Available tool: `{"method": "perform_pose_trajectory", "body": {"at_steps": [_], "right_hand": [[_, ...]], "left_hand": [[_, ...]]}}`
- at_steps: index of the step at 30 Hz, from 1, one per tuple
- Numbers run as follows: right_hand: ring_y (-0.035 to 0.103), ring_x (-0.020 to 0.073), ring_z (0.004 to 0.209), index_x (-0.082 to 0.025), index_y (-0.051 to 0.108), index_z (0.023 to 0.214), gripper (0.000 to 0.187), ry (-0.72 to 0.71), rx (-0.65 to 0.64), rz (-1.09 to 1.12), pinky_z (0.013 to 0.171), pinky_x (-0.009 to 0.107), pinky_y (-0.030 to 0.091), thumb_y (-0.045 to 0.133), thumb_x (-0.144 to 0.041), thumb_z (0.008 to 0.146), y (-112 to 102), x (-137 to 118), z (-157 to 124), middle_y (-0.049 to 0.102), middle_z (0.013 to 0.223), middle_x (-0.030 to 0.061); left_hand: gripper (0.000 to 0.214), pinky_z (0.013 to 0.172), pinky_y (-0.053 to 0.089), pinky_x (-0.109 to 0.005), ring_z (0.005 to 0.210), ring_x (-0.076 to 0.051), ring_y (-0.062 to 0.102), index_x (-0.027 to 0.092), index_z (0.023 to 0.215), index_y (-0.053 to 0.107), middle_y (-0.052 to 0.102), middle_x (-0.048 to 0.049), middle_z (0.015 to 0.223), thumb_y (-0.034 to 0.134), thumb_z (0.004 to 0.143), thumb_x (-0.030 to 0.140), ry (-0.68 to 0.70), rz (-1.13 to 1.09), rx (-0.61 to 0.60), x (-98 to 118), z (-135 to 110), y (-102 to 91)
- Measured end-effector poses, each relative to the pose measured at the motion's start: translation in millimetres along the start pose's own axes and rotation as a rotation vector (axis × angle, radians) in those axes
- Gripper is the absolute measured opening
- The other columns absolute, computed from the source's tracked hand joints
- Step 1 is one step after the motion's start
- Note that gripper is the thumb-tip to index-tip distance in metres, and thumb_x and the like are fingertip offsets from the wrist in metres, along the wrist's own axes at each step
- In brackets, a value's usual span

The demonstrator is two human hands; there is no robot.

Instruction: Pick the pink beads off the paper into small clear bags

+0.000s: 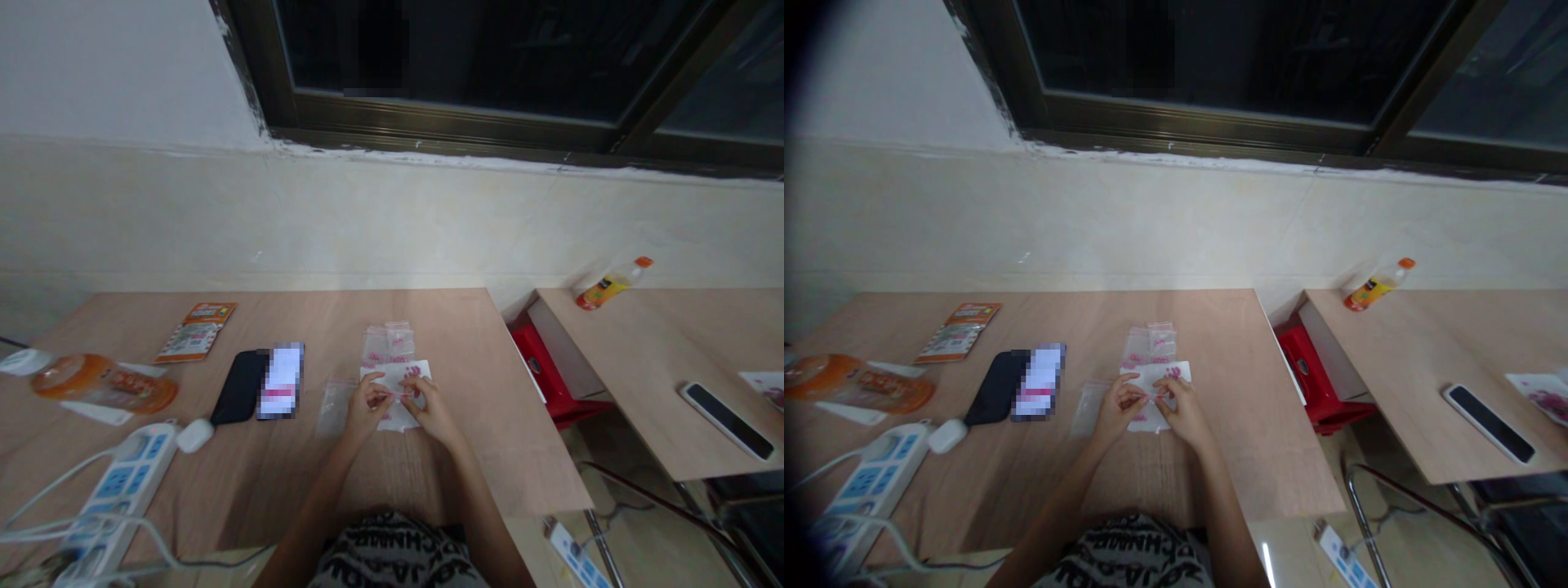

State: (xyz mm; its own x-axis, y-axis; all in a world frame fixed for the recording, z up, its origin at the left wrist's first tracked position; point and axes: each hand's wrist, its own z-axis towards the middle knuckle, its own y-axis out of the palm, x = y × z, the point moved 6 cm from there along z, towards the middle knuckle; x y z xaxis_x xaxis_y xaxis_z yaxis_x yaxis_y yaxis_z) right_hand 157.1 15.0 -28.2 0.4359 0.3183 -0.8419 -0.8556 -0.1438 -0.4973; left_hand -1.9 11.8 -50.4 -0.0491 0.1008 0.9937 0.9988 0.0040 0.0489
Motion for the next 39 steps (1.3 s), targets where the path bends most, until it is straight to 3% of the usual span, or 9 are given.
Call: {"method": "perform_pose_trajectory", "body": {"at_steps": [6,12,17,22,25,28,31,34,39], "right_hand": [[0.056,0.0201,0.082,-0.021,0.064,0.099,0.015,-0.012,0.041,0.03,0.076,0.031,0.044,0.062,-0.023,0.084,0,-4,0,0.064,0.082,0.0031],[0.058,0.0213,0.088,-0.022,0.065,0.104,0.018,-0.04,0.018,0.028,0.083,0.035,0.045,0.061,-0.025,0.086,-2,-11,0,0.065,0.086,0.0041],[0.057,0.0206,0.082,-0.022,0.066,0.1,0.016,-0.028,0.046,0.048,0.078,0.034,0.046,0.064,-0.027,0.085,-1,-12,1,0.065,0.08,0.0037],[0.06,0.0187,0.084,-0.024,0.048,0.131,0.052,0.019,0.096,0.206,0.083,0.035,0.047,0.067,-0.031,0.083,3,-6,-1,0.063,0.088,0.0018],[0.061,0.0165,0.074,-0.026,0.042,0.134,0.055,0.061,0.075,0.308,0.081,0.034,0.048,0.065,-0.03,0.084,10,-4,-3,0.06,0.075,-0.0034],[0.06,0.015,0.066,-0.026,0.043,0.131,0.05,0.085,0.117,0.383,0.079,0.033,0.048,0.062,-0.03,0.085,14,-2,-1,0.059,0.068,-0.0058],[0.059,0.0148,0.066,-0.025,0.039,0.136,0.057,0.108,0.16,0.394,0.077,0.032,0.048,0.063,-0.03,0.084,18,4,3,0.06,0.069,-0.0053],[0.057,0.0151,0.065,-0.023,0.038,0.137,0.058,0.137,0.201,0.359,0.072,0.03,0.048,0.061,-0.032,0.084,20,17,0,0.059,0.07,-0.0042],[0.057,0.0167,0.068,-0.02,0.05,0.125,0.041,0.154,0.303,0.228,0.068,0.03,0.048,0.054,-0.034,0.087,9,40,-14,0.062,0.075,0.0008]], "left_hand": [[0.044,0.065,0.054,-0.023,0.068,-0.012,0.065,0.021,0.101,0.048,0.062,0.0051,0.069,0.074,0.067,0.033,0.027,0.012,0.006,6,-1,0.7],[0.053,0.051,0.053,-0.023,0.065,-0.014,0.065,0.021,0.11,0.048,0.067,-0.0001,0.082,0.074,0.067,0.037,-0.066,0.025,-0.103,11,-4,6.1],[0.036,0.05,0.048,-0.02,0.054,-0.011,0.06,0.018,0.096,0.056,0.061,0.0045,0.063,0.073,0.07,0.036,0.017,0.086,-0.075,16,-6,6.8],[0.04,0.054,0.048,-0.02,0.058,-0.011,0.061,0.018,0.108,0.059,0.061,0.0042,0.063,0.071,0.073,0.034,0.085,0.049,-0.024,26,-1,3.8],[0.051,0.055,0.051,-0.021,0.059,-0.012,0.062,0.018,0.118,0.055,0.062,0.0038,0.064,0.071,0.073,0.034,0.077,-0.021,0.034,32,6,-0.1],[0.056,0.055,0.052,-0.021,0.063,-0.013,0.064,0.019,0.12,0.054,0.065,0.0028,0.068,0.073,0.069,0.033,0.088,-0.062,0.091,36,17,-2.6],[0.057,0.054,0.051,-0.02,0.06,-0.011,0.063,0.02,0.12,0.052,0.066,0.0019,0.076,0.073,0.07,0.035,0.115,-0.082,0.151,40,37,-7.1],[0.057,0.048,0.048,-0.019,0.054,-0.009,0.059,0.02,0.121,0.05,0.064,0.0016,0.081,0.071,0.071,0.037,0.126,-0.065,0.202,41,67,-16.2],[0.052,0.05,0.045,-0.018,0.056,-0.009,0.057,0.021,0.124,0.048,0.059,0.0035,0.076,0.063,0.076,0.032,0.124,0.082,0.215,36,117,-27.0]]}}
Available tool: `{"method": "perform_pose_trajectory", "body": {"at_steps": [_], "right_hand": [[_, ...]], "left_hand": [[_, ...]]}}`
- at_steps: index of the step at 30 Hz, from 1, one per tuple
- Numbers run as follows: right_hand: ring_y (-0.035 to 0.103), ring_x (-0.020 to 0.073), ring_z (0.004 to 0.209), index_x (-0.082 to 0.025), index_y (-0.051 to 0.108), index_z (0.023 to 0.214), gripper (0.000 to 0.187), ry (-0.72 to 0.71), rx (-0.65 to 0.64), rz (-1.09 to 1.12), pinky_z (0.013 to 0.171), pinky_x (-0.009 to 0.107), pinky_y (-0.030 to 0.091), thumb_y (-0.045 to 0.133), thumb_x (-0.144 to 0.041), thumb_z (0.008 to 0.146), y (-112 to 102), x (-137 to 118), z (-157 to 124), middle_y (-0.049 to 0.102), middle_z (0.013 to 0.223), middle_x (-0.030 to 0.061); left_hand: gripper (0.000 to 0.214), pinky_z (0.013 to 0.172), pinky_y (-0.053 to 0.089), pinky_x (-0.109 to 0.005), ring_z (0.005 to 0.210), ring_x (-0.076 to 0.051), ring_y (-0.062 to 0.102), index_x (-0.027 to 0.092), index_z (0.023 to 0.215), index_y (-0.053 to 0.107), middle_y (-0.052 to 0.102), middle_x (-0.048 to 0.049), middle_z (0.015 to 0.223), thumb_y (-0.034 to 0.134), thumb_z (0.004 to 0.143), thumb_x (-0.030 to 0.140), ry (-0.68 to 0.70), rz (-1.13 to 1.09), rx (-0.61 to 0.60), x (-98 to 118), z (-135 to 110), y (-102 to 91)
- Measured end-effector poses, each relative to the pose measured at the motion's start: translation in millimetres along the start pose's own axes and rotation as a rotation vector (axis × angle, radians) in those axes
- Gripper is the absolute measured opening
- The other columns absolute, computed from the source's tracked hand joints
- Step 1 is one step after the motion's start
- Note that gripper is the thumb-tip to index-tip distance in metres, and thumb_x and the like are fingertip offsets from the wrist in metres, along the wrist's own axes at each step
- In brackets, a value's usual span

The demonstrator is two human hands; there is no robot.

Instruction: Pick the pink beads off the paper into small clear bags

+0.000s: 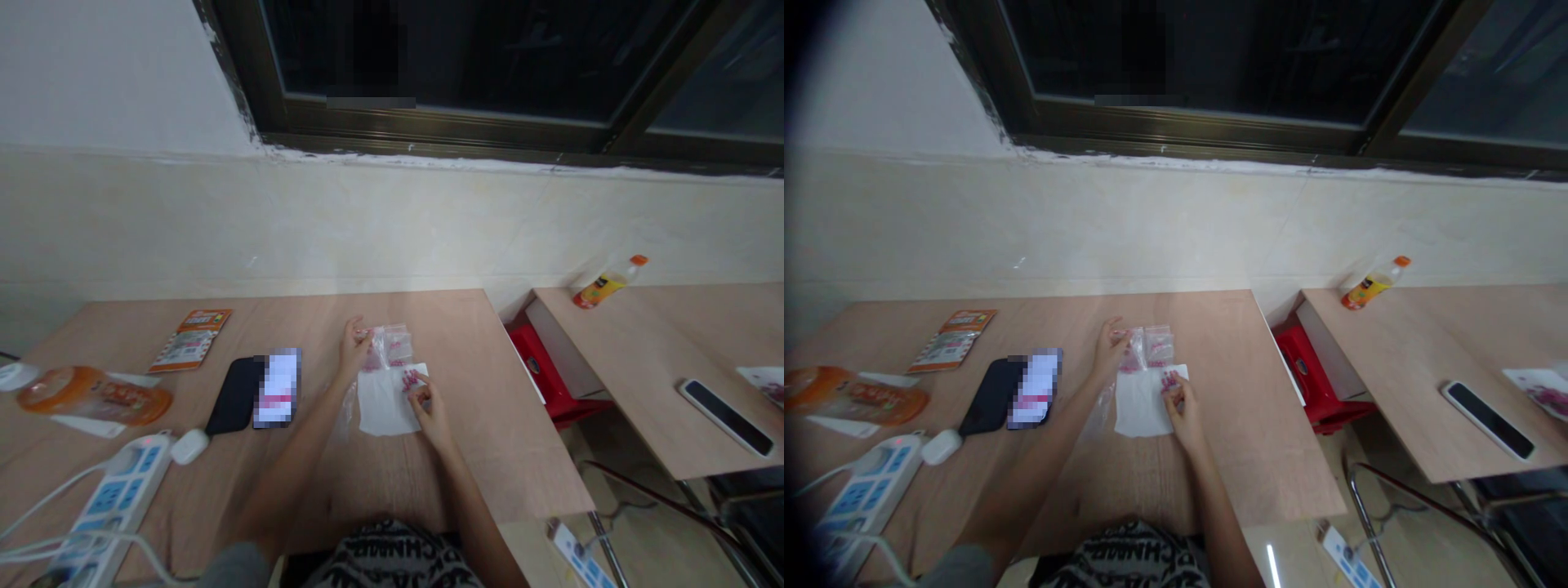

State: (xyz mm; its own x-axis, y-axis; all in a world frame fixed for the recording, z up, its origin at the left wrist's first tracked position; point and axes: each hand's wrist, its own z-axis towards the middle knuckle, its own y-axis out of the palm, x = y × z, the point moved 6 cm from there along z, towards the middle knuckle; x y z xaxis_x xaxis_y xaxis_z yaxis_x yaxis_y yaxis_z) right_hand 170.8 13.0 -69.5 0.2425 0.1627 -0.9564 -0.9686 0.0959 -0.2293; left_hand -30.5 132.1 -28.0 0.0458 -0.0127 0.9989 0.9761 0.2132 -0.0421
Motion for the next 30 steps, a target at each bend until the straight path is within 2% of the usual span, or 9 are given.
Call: {"method": "perform_pose_trajectory", "body": {"at_steps": [3,6,8,10,14,18,20,23,30], "right_hand": [[0.057,0.0172,0.067,-0.018,0.056,0.118,0.034,-0.019,0.048,-0.104,0.068,0.031,0.048,0.053,-0.035,0.088,-13,2,0,0.063,0.074,0.002],[0.057,0.0179,0.066,-0.018,0.061,0.111,0.03,-0.029,0.08,-0.216,0.068,0.031,0.047,0.052,-0.035,0.088,-24,0,3,0.064,0.073,0.0025],[0.057,0.0188,0.069,-0.017,0.063,0.108,0.03,-0.032,0.091,-0.292,0.069,0.032,0.045,0.051,-0.036,0.088,-30,-1,6,0.066,0.075,0.0034],[0.058,0.0198,0.073,-0.016,0.065,0.106,0.03,-0.033,0.094,-0.369,0.073,0.032,0.044,0.051,-0.036,0.088,-34,-1,8,0.067,0.077,0.0043],[0.059,0.02,0.077,-0.017,0.068,0.101,0.031,-0.014,0.079,-0.516,0.078,0.033,0.04,0.052,-0.04,0.088,-35,2,10,0.067,0.077,0.004],[0.058,0.0192,0.079,-0.019,0.071,0.096,0.031,-0.006,0.05,-0.611,0.078,0.031,0.036,0.051,-0.042,0.089,-29,4,14,0.067,0.078,0.004],[0.058,0.0189,0.08,-0.019,0.072,0.096,0.032,-0.008,0.048,-0.635,0.077,0.03,0.034,0.05,-0.043,0.09,-26,4,16,0.068,0.079,0.0042],[0.058,0.0193,0.082,-0.02,0.072,0.095,0.033,-0.006,0.066,-0.662,0.077,0.03,0.032,0.049,-0.043,0.091,-24,3,18,0.067,0.079,0.0042],[0.055,0.0195,0.08,-0.019,0.072,0.092,0.035,-0.036,0.102,-0.69,0.075,0.03,0.029,0.048,-0.044,0.092,-23,1,16,0.066,0.076,0.0043]], "left_hand": [[0.048,0.061,0.049,-0.023,0.065,-0.012,0.061,0.02,0.126,0.049,0.062,0.0007,0.079,0.058,0.079,0.026,0.042,0.187,-0.036,-8,14,4.4],[0.052,0.086,0.05,-0.036,0.095,-0.021,0.064,0.018,0.129,0.049,0.065,-0.008,0.102,0.06,0.079,0.025,0.2,0.452,-0.092,-4,16,5.9],[0.058,0.101,0.042,-0.045,0.116,-0.027,0.055,0.017,0.132,0.046,0.06,-0.0133,0.122,0.063,0.079,0.029,0.302,0.597,-0.07,4,11,-1.6],[0.06,0.108,0.035,-0.048,0.127,-0.03,0.047,0.017,0.134,0.045,0.052,-0.015,0.133,0.063,0.08,0.033,0.343,0.678,0.018,12,1,-18.6],[0.052,0.104,0.04,-0.048,0.122,-0.029,0.051,0.019,0.13,0.047,0.055,-0.0134,0.127,0.058,0.084,0.039,0.266,0.712,0.152,15,-37,-61.5],[0.06,0.099,0.043,-0.048,0.118,-0.033,0.053,0.019,0.131,0.046,0.054,-0.0154,0.126,0.06,0.081,0.049,0.185,0.773,0.189,-2,-84,-85.7],[0.067,0.099,0.043,-0.05,0.119,-0.035,0.052,0.019,0.133,0.044,0.055,-0.0162,0.125,0.061,0.078,0.053,0.122,0.856,0.227,-14,-103,-88.6],[0.072,0.098,0.042,-0.051,0.118,-0.037,0.051,0.015,0.133,0.044,0.054,-0.0183,0.125,0.063,0.075,0.053,0.109,0.962,0.276,-25,-120,-81.6],[0.067,0.099,0.038,-0.053,0.125,-0.037,0.044,0.015,0.136,0.04,0.047,-0.0192,0.134,0.06,0.079,0.044,0.07,1.056,0.278,-26,-129,-66.6]]}}
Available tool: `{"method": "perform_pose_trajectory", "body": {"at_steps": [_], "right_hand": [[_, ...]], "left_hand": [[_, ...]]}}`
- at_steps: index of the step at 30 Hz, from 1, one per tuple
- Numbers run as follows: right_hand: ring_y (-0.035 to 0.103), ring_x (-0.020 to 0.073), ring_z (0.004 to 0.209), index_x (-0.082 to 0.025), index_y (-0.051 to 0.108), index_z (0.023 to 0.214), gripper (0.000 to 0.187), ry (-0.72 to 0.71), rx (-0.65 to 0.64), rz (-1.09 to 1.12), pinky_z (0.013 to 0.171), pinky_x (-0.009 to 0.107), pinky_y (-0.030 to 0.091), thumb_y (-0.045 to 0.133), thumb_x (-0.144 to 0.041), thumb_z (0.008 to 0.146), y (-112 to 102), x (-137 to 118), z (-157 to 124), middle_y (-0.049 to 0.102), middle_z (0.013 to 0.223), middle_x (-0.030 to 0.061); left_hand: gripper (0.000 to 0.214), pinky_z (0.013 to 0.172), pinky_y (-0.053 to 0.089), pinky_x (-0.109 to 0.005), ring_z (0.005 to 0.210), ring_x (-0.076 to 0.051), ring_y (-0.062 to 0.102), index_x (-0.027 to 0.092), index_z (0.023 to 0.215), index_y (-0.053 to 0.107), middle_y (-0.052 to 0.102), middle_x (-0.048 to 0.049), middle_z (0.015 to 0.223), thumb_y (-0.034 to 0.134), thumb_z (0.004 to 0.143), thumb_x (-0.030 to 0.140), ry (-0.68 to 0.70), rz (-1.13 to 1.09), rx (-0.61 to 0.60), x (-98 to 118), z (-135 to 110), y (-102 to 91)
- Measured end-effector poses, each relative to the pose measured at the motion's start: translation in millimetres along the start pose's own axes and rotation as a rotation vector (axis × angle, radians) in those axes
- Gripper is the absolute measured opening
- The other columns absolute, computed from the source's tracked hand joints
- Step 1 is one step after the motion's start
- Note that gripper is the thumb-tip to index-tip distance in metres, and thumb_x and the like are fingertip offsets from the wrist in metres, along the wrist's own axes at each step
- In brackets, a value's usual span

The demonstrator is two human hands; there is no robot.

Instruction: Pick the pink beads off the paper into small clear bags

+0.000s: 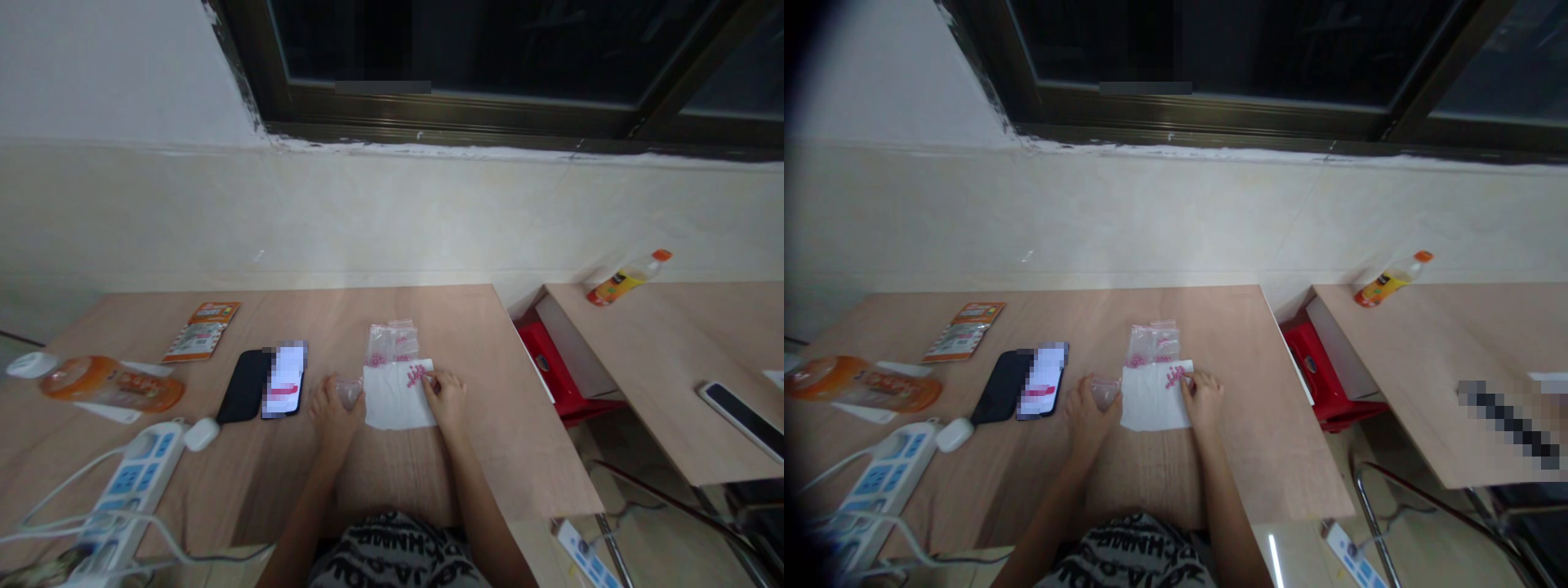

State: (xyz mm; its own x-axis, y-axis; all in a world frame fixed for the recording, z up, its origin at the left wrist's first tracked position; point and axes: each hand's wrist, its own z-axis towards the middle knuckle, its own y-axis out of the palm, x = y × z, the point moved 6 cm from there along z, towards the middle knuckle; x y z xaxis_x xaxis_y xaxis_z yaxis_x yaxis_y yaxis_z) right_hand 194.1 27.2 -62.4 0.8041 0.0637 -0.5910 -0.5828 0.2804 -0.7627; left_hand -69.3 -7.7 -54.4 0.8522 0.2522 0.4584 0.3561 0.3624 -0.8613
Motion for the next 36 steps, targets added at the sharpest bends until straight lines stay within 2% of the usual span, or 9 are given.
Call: {"method": "perform_pose_trajectory", "body": {"at_steps": [12,17,20,25,30,36], "right_hand": [[0.053,0.0192,0.084,-0.021,0.073,0.091,0.031,-0.013,-0.04,-0.025,0.076,0.03,0.027,0.048,-0.039,0.093,2,-2,-1,0.066,0.08,0.0044],[0.053,0.0193,0.083,-0.021,0.073,0.091,0.03,-0.037,-0.016,-0.044,0.077,0.03,0.027,0.05,-0.04,0.092,2,-3,-1,0.066,0.078,0.0042],[0.053,0.0194,0.083,-0.02,0.073,0.089,0.028,-0.027,-0.016,-0.039,0.077,0.03,0.027,0.051,-0.038,0.092,2,-3,-1,0.067,0.08,0.0045],[0.053,0.0194,0.082,-0.02,0.072,0.089,0.024,-0.005,-0.04,-0.041,0.076,0.031,0.026,0.054,-0.034,0.09,1,-4,-1,0.067,0.08,0.0039],[0.055,0.0191,0.083,-0.021,0.072,0.089,0.022,-0.015,-0.047,-0.038,0.076,0.031,0.026,0.054,-0.033,0.09,-1,-6,0,0.068,0.081,0.0033],[0.055,0.0186,0.082,-0.02,0.073,0.089,0.027,0.003,-0.041,-0.019,0.076,0.03,0.026,0.052,-0.037,0.091,0,-3,0,0.067,0.077,0.0027]], "left_hand": [[0.066,0.099,0.039,-0.052,0.12,-0.037,0.05,0.015,0.135,0.041,0.053,-0.0192,0.13,0.061,0.079,0.044,-0.003,-0.069,0.037,5,5,-23.4],[0.066,0.102,0.038,-0.052,0.122,-0.036,0.05,0.018,0.137,0.038,0.054,-0.0172,0.13,0.063,0.078,0.035,0.085,-0.144,0.028,21,11,-27.2],[0.063,0.103,0.039,-0.05,0.121,-0.033,0.052,0.018,0.135,0.039,0.055,-0.0164,0.129,0.063,0.078,0.035,0.196,-0.274,-0.026,45,12,-16.4],[0.06,0.102,0.041,-0.048,0.119,-0.031,0.054,0.019,0.132,0.042,0.057,-0.0151,0.128,0.064,0.078,0.032,0.305,-0.416,-0.122,79,3,18.1],[0.058,0.102,0.043,-0.046,0.12,-0.029,0.055,0.022,0.128,0.046,0.058,-0.0134,0.126,0.067,0.075,0.032,0.264,-0.529,-0.16,75,-4,47.4],[0.064,0.1,0.045,-0.046,0.112,-0.028,0.059,0.02,0.131,0.044,0.06,-0.014,0.124,0.07,0.074,0.031,0.229,-0.588,-0.163,61,-4,59.7]]}}
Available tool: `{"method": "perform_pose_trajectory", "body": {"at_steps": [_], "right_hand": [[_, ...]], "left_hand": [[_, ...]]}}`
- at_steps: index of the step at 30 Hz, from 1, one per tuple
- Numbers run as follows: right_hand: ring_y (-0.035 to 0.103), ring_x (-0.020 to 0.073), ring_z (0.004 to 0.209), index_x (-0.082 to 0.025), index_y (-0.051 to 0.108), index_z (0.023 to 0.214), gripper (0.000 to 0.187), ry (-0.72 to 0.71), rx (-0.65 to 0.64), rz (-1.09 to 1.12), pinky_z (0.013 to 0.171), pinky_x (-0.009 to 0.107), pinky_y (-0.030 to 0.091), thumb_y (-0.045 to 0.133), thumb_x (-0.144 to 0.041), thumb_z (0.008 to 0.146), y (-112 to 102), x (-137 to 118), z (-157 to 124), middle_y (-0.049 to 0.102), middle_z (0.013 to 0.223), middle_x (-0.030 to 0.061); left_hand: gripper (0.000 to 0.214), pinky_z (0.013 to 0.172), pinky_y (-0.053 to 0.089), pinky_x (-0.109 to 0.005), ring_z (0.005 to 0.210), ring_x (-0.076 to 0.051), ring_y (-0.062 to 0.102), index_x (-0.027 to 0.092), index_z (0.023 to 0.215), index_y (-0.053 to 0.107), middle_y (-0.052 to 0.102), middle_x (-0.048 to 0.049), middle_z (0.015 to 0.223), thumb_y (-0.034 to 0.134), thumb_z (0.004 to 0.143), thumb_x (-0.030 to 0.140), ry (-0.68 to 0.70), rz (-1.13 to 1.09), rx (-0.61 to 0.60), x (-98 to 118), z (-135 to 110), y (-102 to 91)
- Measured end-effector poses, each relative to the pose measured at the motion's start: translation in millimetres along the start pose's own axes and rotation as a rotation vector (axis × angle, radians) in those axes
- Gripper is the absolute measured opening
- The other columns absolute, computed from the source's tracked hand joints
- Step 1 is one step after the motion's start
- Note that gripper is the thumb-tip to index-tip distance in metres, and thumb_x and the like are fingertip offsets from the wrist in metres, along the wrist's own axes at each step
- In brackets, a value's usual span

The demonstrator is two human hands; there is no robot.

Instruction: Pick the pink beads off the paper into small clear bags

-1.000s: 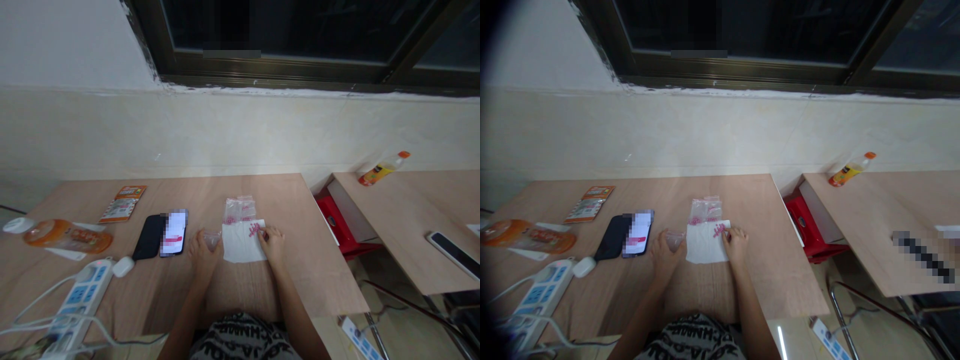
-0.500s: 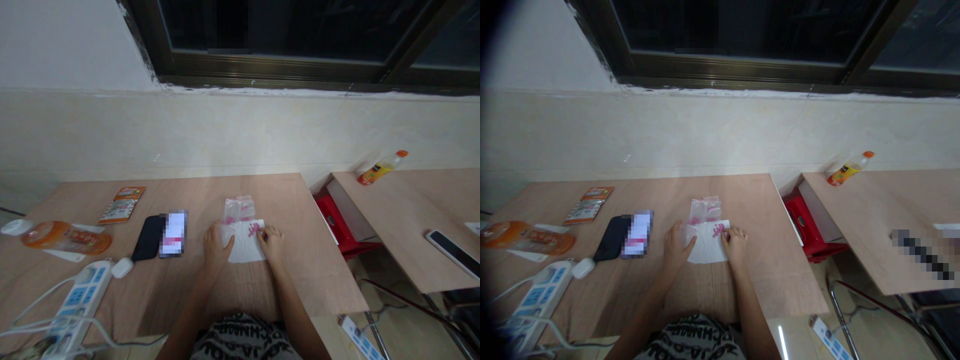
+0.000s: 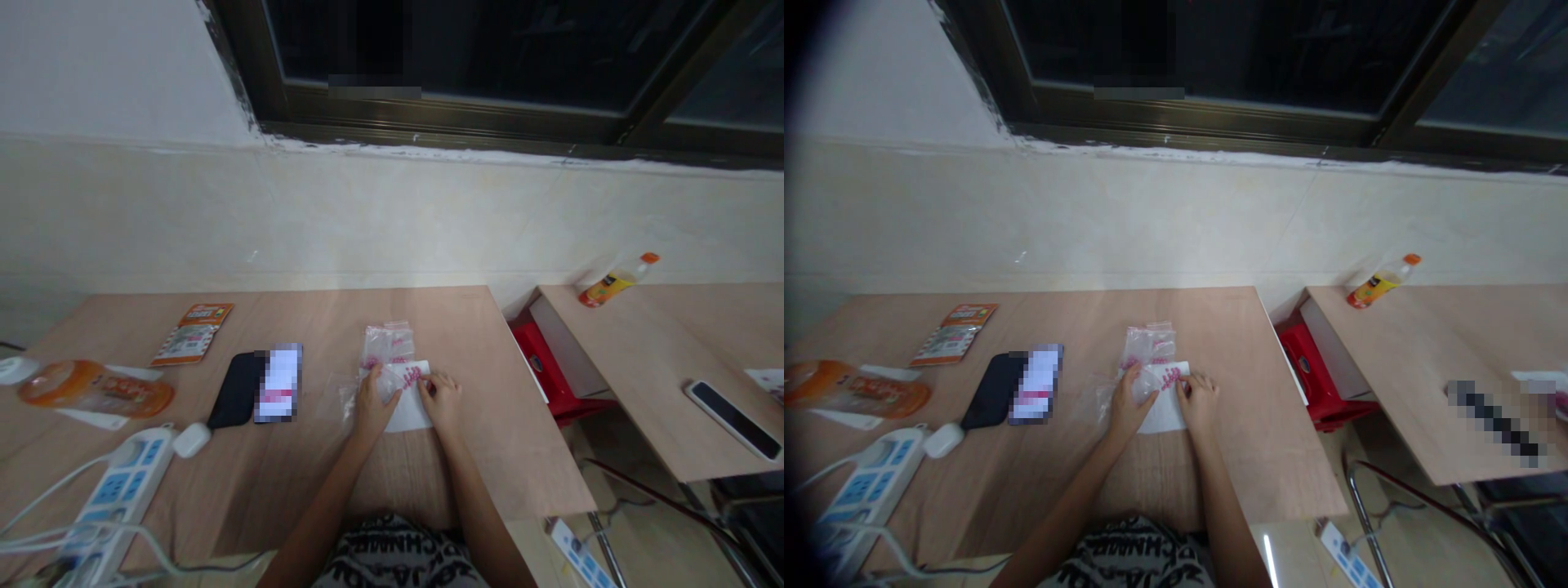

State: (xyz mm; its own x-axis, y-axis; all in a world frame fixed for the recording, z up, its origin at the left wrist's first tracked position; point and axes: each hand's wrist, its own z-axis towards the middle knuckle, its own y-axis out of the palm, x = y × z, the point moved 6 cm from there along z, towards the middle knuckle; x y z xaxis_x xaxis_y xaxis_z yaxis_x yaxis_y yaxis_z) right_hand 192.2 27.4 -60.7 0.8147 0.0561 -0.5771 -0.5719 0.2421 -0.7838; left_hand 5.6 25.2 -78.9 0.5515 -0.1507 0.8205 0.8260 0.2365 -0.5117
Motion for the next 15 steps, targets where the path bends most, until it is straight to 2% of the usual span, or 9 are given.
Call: {"method": "perform_pose_trajectory", "body": {"at_steps": [5,10,15], "right_hand": [[0.056,0.0176,0.077,-0.02,0.073,0.086,0.033,0.02,0.027,0.035,0.074,0.03,0.026,0.05,-0.043,0.091,-2,0,1,0.065,0.071,0.0018],[0.056,0.0165,0.071,-0.02,0.073,0.083,0.034,0.001,0.039,0.123,0.072,0.029,0.028,0.051,-0.043,0.091,-5,-12,4,0.063,0.065,0.0004],[0.057,0.0164,0.07,-0.021,0.072,0.082,0.027,-0.066,-0.061,0.206,0.074,0.03,0.032,0.054,-0.039,0.089,5,-29,6,0.066,0.068,0.0002]], "left_hand": [[0.063,0.099,0.047,-0.045,0.112,-0.026,0.059,0.019,0.129,0.045,0.062,-0.0127,0.122,0.07,0.072,0.025,0.043,-0.051,-0.01,-2,-1,3.3],[0.063,0.098,0.048,-0.046,0.11,-0.026,0.061,0.02,0.128,0.046,0.064,-0.0123,0.12,0.072,0.07,0.026,0.077,-0.161,-0.018,-1,0,3.9],[0.065,0.096,0.049,-0.045,0.108,-0.027,0.062,0.02,0.128,0.048,0.064,-0.012,0.117,0.072,0.067,0.024,0.053,-0.274,-0.027,-1,1,3.9]]}}
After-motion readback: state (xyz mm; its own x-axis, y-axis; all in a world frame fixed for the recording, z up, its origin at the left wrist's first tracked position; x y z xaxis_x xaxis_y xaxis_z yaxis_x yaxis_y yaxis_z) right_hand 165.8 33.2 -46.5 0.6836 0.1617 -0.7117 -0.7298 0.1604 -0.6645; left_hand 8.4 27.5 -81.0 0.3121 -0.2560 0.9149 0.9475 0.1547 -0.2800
